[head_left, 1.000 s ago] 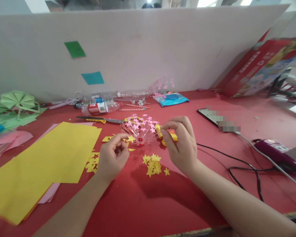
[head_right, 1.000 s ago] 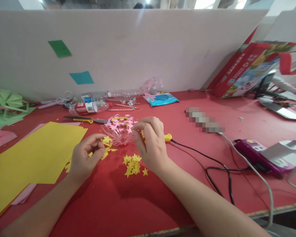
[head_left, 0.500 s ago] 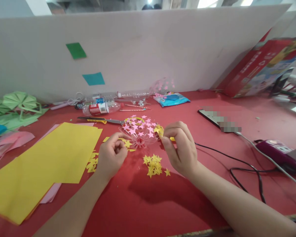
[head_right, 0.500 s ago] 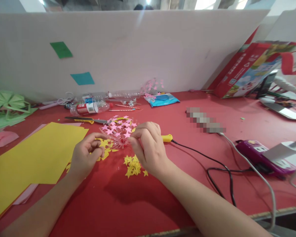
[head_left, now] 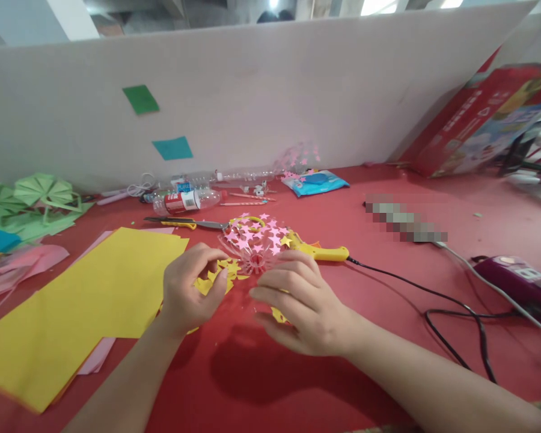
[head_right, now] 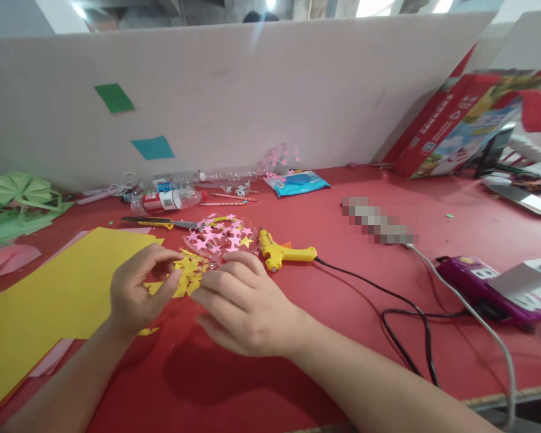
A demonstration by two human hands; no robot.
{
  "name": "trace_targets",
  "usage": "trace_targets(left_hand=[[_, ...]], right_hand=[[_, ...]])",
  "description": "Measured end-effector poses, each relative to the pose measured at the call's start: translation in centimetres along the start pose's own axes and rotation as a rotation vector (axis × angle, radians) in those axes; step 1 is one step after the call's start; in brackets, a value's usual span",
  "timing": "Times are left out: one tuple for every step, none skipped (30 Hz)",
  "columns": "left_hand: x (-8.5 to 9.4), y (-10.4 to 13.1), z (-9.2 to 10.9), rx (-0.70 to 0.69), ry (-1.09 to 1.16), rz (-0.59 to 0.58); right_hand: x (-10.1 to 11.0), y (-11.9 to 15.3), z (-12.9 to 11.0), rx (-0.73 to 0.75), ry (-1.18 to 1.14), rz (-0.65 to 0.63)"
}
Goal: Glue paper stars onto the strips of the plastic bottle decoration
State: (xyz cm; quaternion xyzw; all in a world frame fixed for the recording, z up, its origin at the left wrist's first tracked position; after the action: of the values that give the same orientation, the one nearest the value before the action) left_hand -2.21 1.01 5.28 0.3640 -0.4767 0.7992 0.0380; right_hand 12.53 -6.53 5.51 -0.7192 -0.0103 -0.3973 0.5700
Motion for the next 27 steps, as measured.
trace_targets(left_hand=[[-0.1, 0.0, 0.1, -0.029, -0.009, -0.01], [-0.2, -0.1, 0.2, -0.045, -0.015, -0.013], [-0.3, -0.1, 0.2, -0.052, -0.016, -0.011], [-0.3, -0.2, 0.2, -0.047, -0.015, -0.007], [-0.3, -0.2, 0.1, -0.038, -0.008, -0.001], [-0.2, -0.3, 0.1, -0.026, 0.005, 0.009], [-0.2, -0.3, 0.0, -0.01, 0.021, 0.022], [0.0, -0.2, 0.0, 0.011, 0.04, 0.036], [0.1, -0.2, -0.2, 0.037, 0.057, 0.053], [0.2, -0.1, -0.3, 0.067, 0.071, 0.069], [0.3, 0.0, -0.5, 0.1, 0.082, 0.085], [0.3, 0.1, -0.7, 0.135, 0.091, 0.097], [0.3, 0.3, -0.8, 0.167, 0.1, 0.106], [0.3, 0.4, -1.0, 0.197, 0.109, 0.113], [0.2, 0.5, -1.1, 0.225, 0.117, 0.116], [0.2, 0.7, -1.3, 0.249, 0.123, 0.117], [0.1, 0.8, -1.4, 0.271, 0.126, 0.116], [0.1, 0.8, -1.6, 0.293, 0.13, 0.116], [0.1, 0.9, -1.7, 0.314, 0.135, 0.119], [0.1, 0.9, -1.9, 0.334, 0.145, 0.126], [0.2, 0.9, -2.0, 0.353, 0.161, 0.138], [0.2, 0.9, -2.2, 0.373, 0.182, 0.157], [0.3, 0.9, -2.4, 0.393, 0.204, 0.176], [0.4, 0.9, -2.5, 0.408, 0.226, 0.195], [0.4, 0.9, -2.7, 0.42, 0.246, 0.212], [0.4, 0.8, -2.8, 0.428, 0.267, 0.224], [0.4, 0.8, -2.9, 0.433, 0.288, 0.23]], right_hand=[[0.1, 0.1, 0.3, -0.021, 0.017, 0.015], [0.3, 0.2, 0.7, -0.045, 0.03, 0.035], [0.4, 0.2, 1.0, -0.066, 0.039, 0.055], [0.7, 0.2, 1.4, -0.083, 0.045, 0.078], [0.9, 0.2, 1.7, -0.099, 0.056, 0.104], [1.2, 0.2, 2.0, -0.113, 0.074, 0.131], [1.5, 0.1, 2.3, -0.129, 0.094, 0.158], [1.9, 0.1, 2.6, -0.145, 0.111, 0.183], [2.2, 0.0, 2.9, -0.16, 0.123, 0.197], [2.5, 0.0, 3.1, -0.168, 0.127, 0.198], [2.7, -0.1, 3.2, -0.167, 0.123, 0.183], [2.8, -0.1, 3.2, -0.154, 0.115, 0.156], [2.7, -0.1, 3.1, -0.132, 0.104, 0.119], [2.5, -0.1, 2.8, -0.105, 0.091, 0.076], [2.2, 0.0, 2.5, -0.082, 0.076, 0.021], [1.7, 0.0, 2.1, -0.064, 0.06, -0.053], [0.9, 0.2, 1.8, -0.058, 0.053, -0.147], [0.0, 0.4, 1.6, -0.069, 0.057, -0.261], [-1.0, 0.8, 1.6, -0.096, 0.077, -0.394], [-2.0, 1.3, 1.8, -0.139, 0.107, -0.535], [-2.8, 1.9, 2.2, -0.19, 0.144, -0.664], [-3.5, 2.4, 2.6, -0.241, 0.178, -0.765], [-3.9, 2.9, 3.0, -0.283, 0.205, -0.831], [-4.2, 3.2, 3.3, -0.315, 0.221, -0.871], [-4.4, 3.4, 3.6, -0.339, 0.232, -0.887], [-4.6, 3.5, 3.9, -0.358, 0.239, -0.891], [-4.7, 3.7, 4.0, -0.371, 0.243, -0.895]])
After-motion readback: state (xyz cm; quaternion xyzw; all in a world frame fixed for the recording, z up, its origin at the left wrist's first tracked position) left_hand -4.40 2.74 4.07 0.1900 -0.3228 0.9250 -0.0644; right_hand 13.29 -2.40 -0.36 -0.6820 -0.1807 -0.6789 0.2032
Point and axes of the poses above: each hand's wrist, its own y-axis away from the middle knuckle, its own x-axis out of the back of the hand, z = x × y, the point moved 6 cm from there along -y, towards the middle knuckle, and after that the axes turned 4 degrees about -y, right-handed, at the moved point
